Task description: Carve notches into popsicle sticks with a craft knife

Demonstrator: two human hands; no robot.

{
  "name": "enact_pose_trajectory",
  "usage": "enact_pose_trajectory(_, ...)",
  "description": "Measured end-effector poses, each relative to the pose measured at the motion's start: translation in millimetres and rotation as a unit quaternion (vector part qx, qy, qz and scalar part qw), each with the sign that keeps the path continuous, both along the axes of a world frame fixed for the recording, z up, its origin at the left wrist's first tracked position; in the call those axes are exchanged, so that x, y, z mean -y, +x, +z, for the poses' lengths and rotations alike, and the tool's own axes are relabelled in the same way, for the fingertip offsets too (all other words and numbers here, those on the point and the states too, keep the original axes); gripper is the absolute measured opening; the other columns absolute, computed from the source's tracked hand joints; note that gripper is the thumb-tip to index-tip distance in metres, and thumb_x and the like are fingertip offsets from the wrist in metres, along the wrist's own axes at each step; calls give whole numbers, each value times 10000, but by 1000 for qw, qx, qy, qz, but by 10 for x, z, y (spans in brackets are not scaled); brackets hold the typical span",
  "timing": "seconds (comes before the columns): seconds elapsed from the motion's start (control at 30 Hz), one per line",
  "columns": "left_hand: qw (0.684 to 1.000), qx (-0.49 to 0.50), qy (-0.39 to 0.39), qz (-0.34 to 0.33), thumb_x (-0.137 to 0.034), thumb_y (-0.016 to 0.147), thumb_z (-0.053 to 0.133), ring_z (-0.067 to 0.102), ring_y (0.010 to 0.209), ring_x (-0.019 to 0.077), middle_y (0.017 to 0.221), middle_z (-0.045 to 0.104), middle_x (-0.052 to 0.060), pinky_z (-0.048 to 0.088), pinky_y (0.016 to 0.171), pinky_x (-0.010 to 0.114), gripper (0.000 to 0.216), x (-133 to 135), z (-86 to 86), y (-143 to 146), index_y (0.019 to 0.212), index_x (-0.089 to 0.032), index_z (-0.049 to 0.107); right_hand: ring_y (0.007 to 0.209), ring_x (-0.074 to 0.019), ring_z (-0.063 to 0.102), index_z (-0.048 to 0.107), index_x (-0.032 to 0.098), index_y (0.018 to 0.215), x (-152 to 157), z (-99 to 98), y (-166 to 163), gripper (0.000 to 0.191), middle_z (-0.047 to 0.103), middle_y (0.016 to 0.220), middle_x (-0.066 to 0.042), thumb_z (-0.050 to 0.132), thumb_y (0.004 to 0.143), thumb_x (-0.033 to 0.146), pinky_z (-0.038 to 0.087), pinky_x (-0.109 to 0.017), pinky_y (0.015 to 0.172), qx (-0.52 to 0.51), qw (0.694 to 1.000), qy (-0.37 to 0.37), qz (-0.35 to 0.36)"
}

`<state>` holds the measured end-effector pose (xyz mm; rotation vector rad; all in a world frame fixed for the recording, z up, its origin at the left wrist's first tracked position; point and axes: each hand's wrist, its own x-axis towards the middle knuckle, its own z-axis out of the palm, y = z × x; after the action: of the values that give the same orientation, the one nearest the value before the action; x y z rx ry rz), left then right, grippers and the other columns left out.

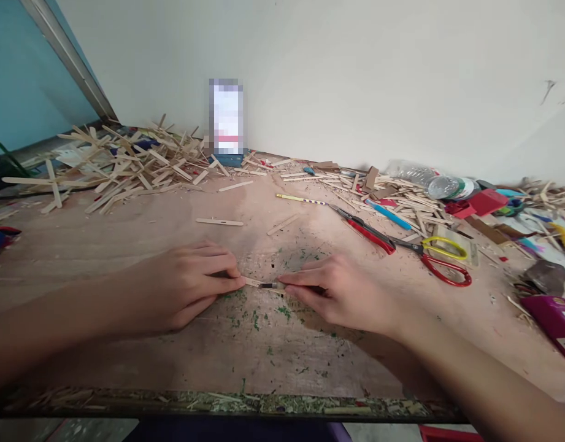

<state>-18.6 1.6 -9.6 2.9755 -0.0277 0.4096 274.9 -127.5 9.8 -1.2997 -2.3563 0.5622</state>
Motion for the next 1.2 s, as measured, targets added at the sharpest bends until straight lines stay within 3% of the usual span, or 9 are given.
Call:
enact_pose_trajectory(0.27,1000,-6,-1,2,-78,1044,522,669,975,246,1067,739,79,510,875,388,281,12,16,-4,1156,-170,763,686,-146,720,810,201,1353,-19,0,0,316,818,881,-61,587,1141,272,493,-266,609,9,1000,-4,-11)
enact_pose_trajectory(0.53,1000,-8,-11,3,-60,1029,531,657,954,236,1032,721,74,502,836,371,256,24,14,10,1090,-160,759,599,-131,652,823,181,1312,-40,-32,-7,304,753,777,-44,588,1146,280,434,-261,547,-11,1000,23,8)
enact_pose_trajectory(1.2,1000,-12,-11,3,-84,1061,456,667,954,248,1053,740,77,507,858,404,348,0,8,1,1161,-151,782,640,-137,674,815,170,1326,-64,-97,-60,302,782,831,-55,595,1140,259,475,-265,590,-7,1000,21,7)
